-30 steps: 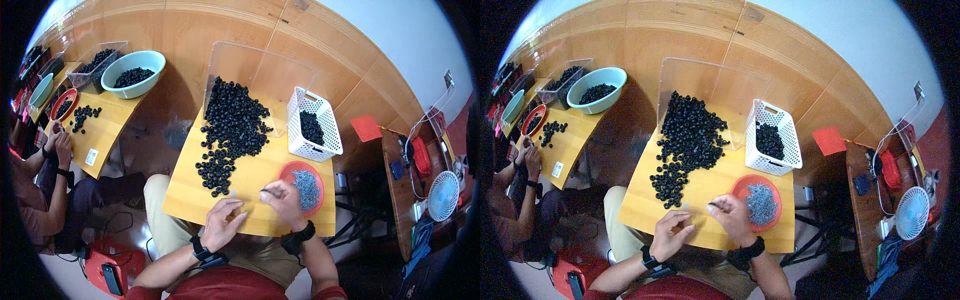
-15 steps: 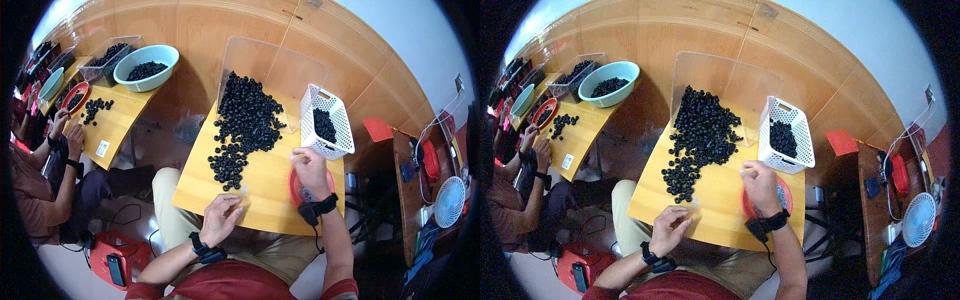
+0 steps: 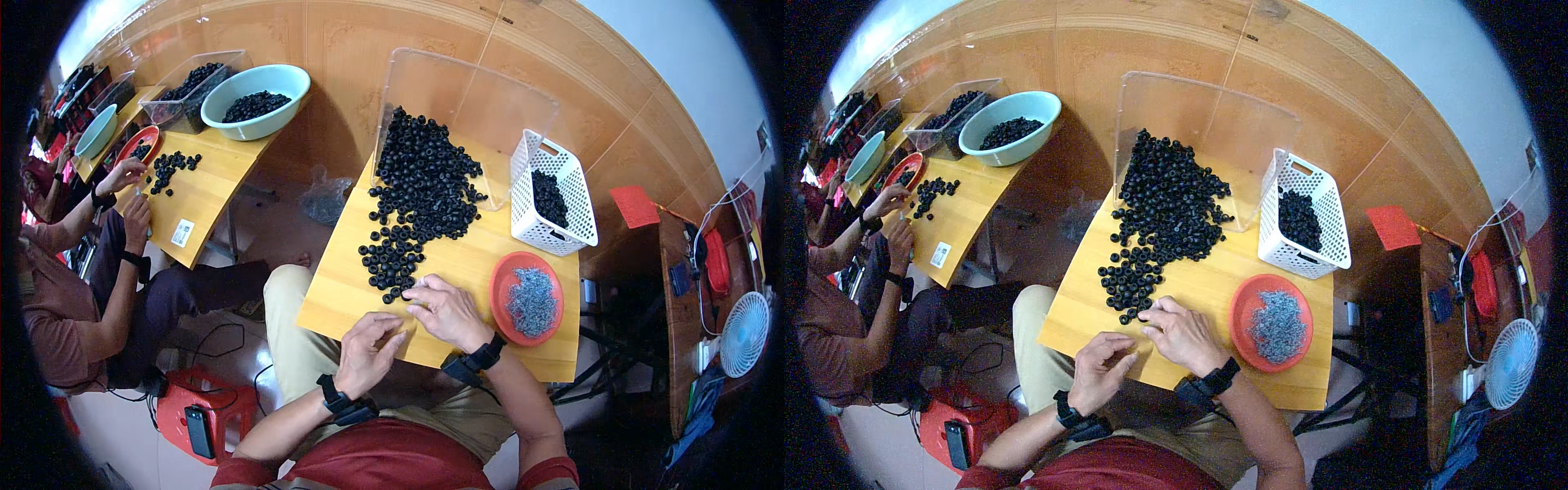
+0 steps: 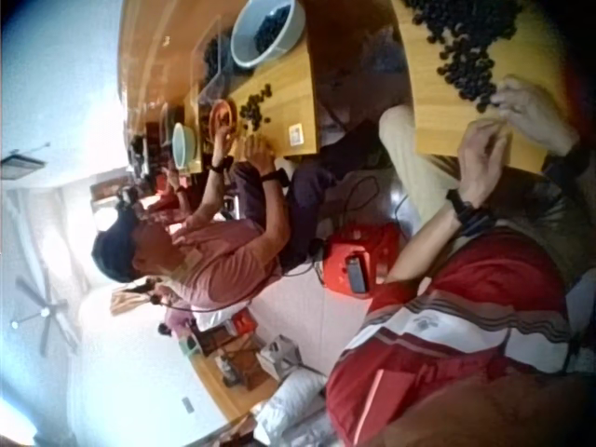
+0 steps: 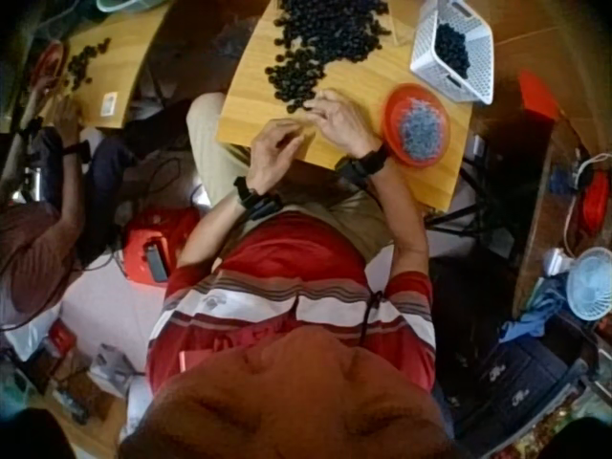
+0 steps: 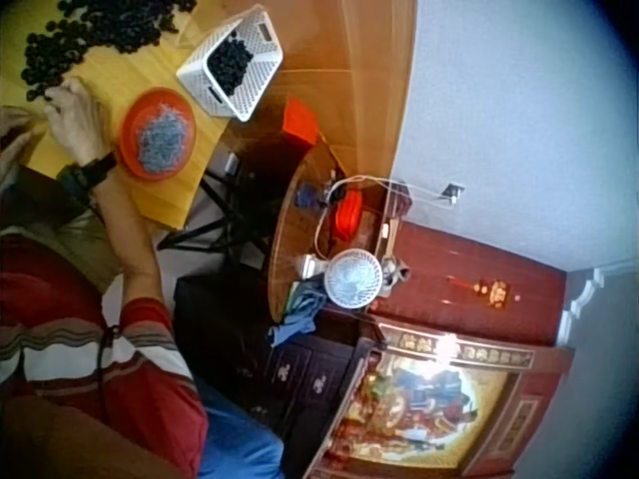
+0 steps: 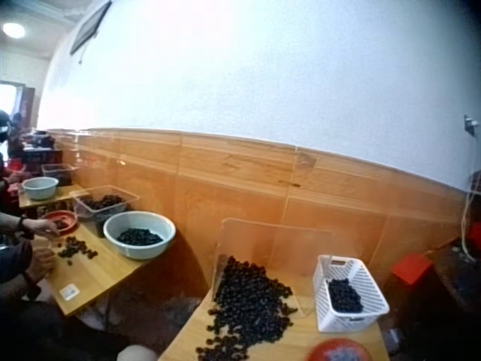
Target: Sorting small black plastic components and inserting tiny silver parts into them at a workbench.
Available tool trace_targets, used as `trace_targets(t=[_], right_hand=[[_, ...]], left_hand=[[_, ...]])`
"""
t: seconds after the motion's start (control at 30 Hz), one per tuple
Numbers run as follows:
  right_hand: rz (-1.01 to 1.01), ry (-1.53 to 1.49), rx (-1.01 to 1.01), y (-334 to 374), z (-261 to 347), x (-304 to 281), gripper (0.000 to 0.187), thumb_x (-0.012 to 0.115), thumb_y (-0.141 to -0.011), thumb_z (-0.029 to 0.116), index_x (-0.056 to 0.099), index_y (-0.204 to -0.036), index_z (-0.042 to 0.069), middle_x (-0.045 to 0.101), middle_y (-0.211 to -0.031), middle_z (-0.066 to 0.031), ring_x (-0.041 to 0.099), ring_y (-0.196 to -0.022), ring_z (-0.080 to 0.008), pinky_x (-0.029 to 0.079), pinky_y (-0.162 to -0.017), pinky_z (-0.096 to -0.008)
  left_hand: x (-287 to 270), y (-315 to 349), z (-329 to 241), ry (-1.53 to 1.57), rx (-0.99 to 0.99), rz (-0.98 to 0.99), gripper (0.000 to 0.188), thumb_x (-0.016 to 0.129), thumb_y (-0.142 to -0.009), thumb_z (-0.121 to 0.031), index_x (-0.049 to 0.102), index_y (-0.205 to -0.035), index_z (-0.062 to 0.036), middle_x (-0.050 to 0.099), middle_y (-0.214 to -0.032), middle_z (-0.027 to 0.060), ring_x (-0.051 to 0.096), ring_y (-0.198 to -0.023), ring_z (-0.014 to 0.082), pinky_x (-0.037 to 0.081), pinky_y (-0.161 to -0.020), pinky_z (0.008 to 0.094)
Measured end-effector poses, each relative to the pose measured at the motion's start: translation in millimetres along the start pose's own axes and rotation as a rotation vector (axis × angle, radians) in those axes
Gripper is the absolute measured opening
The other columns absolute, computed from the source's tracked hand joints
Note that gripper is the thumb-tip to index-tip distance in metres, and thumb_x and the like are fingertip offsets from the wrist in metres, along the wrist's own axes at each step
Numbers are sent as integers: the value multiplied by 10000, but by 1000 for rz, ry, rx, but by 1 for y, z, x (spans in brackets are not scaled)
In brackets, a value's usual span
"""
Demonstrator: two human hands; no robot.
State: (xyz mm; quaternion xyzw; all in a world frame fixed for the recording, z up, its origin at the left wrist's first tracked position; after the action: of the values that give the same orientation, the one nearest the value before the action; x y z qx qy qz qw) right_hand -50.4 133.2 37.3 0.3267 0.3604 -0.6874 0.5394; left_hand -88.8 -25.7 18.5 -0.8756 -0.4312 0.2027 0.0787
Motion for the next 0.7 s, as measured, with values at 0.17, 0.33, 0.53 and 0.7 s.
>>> trace_targets(t=[0.17, 0.33, 0.53, 0.7], right_hand=[[-30, -1, 12, 5, -5, 3, 178, 690, -832, 190, 707, -975, 85, 652, -1012, -85, 661, -885, -293, 536, -747, -393], [-63, 26, -3, 12, -4, 0, 138, 681, -818, 164, 665, -919, 71, 668, -935, -86, 666, -760, -276, 535, -677, -380], [-146, -143, 74, 32, 17, -10, 159, 724, -779, 95, 639, -907, 55, 657, -895, -98, 648, -687, -245, 518, -626, -332], [-188, -104, -155, 52, 48, -19, 229, 741, -787, 61, 616, -977, 42, 657, -911, -109, 658, -741, -249, 537, -658, -343]], left_hand=[[-1, 0, -1, 24, -20, 10, 224, 722, -819, -18, 693, -1039, 9, 671, -1036, 136, 674, -873, 214, 552, -765, 292], [2, 0, 4, 68, -86, 17, 229, 723, -836, -44, 688, -1051, 27, 673, -1001, 147, 687, -819, 206, 560, -736, 295], [12, 2, 20, 286, -292, 91, 267, 701, -899, -92, 649, -1125, 41, 686, -975, 90, 660, -818, 123, 547, -744, 258], [30, 3, 26, 665, -408, 262, 232, 668, -934, -73, 640, -1129, 50, 701, -961, 71, 658, -848, 107, 557, -754, 249]])
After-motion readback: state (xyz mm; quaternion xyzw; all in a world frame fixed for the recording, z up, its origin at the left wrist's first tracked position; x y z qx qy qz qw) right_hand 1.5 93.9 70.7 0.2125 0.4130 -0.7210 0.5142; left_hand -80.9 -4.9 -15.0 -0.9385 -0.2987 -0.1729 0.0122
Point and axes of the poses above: each hand's wrist, its own y-axis away from the middle knuckle, its own x-axis out of the palm, z = x × y, the point moved 7 cm from there along -y, towards the middle knuckle
